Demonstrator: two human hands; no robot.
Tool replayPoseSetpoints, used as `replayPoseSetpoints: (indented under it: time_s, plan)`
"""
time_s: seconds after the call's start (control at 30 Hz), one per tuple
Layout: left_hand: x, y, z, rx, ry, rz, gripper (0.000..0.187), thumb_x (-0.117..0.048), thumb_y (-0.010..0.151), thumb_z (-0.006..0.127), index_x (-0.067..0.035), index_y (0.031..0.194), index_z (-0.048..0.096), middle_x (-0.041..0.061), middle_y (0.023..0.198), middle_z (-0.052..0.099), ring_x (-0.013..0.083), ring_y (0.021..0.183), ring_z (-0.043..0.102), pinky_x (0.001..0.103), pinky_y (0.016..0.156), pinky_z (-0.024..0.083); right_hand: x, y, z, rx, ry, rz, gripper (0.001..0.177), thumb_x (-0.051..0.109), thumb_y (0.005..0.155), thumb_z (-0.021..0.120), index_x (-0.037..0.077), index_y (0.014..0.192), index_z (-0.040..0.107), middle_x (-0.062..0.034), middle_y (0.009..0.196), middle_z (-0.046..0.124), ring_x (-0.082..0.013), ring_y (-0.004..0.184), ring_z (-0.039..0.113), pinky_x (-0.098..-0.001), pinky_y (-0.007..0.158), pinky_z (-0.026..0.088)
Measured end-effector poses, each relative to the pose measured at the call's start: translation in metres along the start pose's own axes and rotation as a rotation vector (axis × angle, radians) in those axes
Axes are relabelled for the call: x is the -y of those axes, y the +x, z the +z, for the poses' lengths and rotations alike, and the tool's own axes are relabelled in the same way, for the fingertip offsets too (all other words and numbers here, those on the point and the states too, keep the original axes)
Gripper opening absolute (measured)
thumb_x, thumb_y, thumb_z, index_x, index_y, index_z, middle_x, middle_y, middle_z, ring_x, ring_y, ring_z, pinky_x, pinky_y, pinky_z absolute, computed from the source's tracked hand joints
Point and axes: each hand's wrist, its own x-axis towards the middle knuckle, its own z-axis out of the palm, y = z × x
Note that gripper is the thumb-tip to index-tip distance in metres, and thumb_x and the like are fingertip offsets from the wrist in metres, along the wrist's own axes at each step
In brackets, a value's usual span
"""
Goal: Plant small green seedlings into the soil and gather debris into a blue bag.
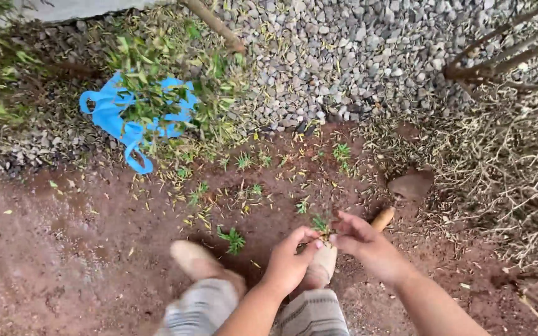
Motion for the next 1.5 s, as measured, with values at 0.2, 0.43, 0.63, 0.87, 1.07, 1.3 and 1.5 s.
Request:
replayPoseSetpoints:
  time_s: [0.2, 0.43, 0.63, 0.87, 1.07, 1.3, 1.5]
  plan:
    - [-0.012, -0.003, -0.031, -0.087, -0.051, -0.054, 0.025, -0.025, 0.092, 0.072, -0.009, 0.112, 0.067, 0.006, 0.106, 0.078, 0.0160, 0.103, 0.073, 0.032, 0.093, 0.054, 0.014, 0.025, 0.031, 0.058, -0.061, 0.013, 0.043, 0.015, 0.091, 0.067, 0.006, 0.134, 0.066, -0.0062, 0.108, 0.074, -0.0171, 0.094, 0.069, -0.0312, 0.089, 0.056]
    - [-0.007, 0.018, -0.062, -0.142, -0.103, -0.090, 0.030, -0.026, 0.089, 0.079, -0.004, 0.105, 0.065, 0.004, 0.095, 0.075, 0.0134, 0.090, 0.067, 0.030, 0.083, 0.054, 0.045, 0.053, 0.058, 0.139, -0.117, -0.049, 0.031, 0.007, 0.089, 0.072, 0.003, 0.120, 0.072, -0.0035, 0.096, 0.074, -0.0111, 0.082, 0.065, -0.0271, 0.075, 0.055]
    - [0.004, 0.019, -0.085, -0.183, -0.226, -0.085, 0.029, -0.026, 0.092, 0.071, -0.010, 0.116, 0.069, 0.000, 0.094, 0.075, 0.0088, 0.086, 0.067, 0.027, 0.079, 0.055, 0.065, 0.063, 0.071, 0.187, -0.174, -0.128, 0.023, 0.009, 0.090, 0.073, 0.002, 0.112, 0.072, -0.0011, 0.089, 0.072, -0.0103, 0.071, 0.063, -0.0271, 0.065, 0.055]
    - [0.008, 0.000, -0.118, -0.315, -0.076, -0.100, 0.024, -0.026, 0.095, 0.071, -0.011, 0.113, 0.073, 0.000, 0.101, 0.077, 0.0102, 0.099, 0.070, 0.025, 0.090, 0.053, 0.067, 0.052, 0.054, 0.034, -0.106, -0.080, 0.020, 0.010, 0.093, 0.068, 0.003, 0.112, 0.072, -0.0028, 0.090, 0.072, -0.0131, 0.076, 0.067, -0.0276, 0.069, 0.055]
    - [0.213, -0.060, -0.114, -0.401, -0.801, -0.021, 0.025, -0.011, 0.087, 0.065, -0.008, 0.112, 0.069, 0.002, 0.112, 0.077, 0.0158, 0.108, 0.071, 0.031, 0.097, 0.054, 0.010, 0.087, 0.010, 0.016, 0.065, 0.018, 0.027, 0.001, 0.093, 0.062, 0.001, 0.119, 0.063, -0.0086, 0.101, 0.071, -0.0209, 0.090, 0.073, -0.0359, 0.081, 0.063]
    - [0.280, -0.122, -0.051, -0.725, -0.351, -0.470, 0.026, -0.004, 0.096, 0.053, -0.004, 0.113, 0.073, 0.004, 0.101, 0.078, 0.0119, 0.092, 0.069, 0.026, 0.081, 0.052, 0.039, 0.054, 0.002, 0.119, -0.199, 0.119, 0.032, 0.003, 0.093, 0.062, 0.005, 0.125, 0.064, -0.0106, 0.108, 0.074, -0.0214, 0.094, 0.073, -0.0338, 0.078, 0.053]
    - [0.177, -0.188, -0.044, -0.909, -0.333, -0.436, 0.022, -0.011, 0.093, 0.063, -0.007, 0.113, 0.072, 0.006, 0.094, 0.076, 0.0120, 0.082, 0.067, 0.030, 0.076, 0.054, 0.002, 0.054, 0.058, 0.217, -0.246, 0.151, 0.038, 0.003, 0.096, 0.058, 0.002, 0.134, 0.059, -0.0131, 0.110, 0.070, -0.0245, 0.097, 0.071, -0.0375, 0.088, 0.058]
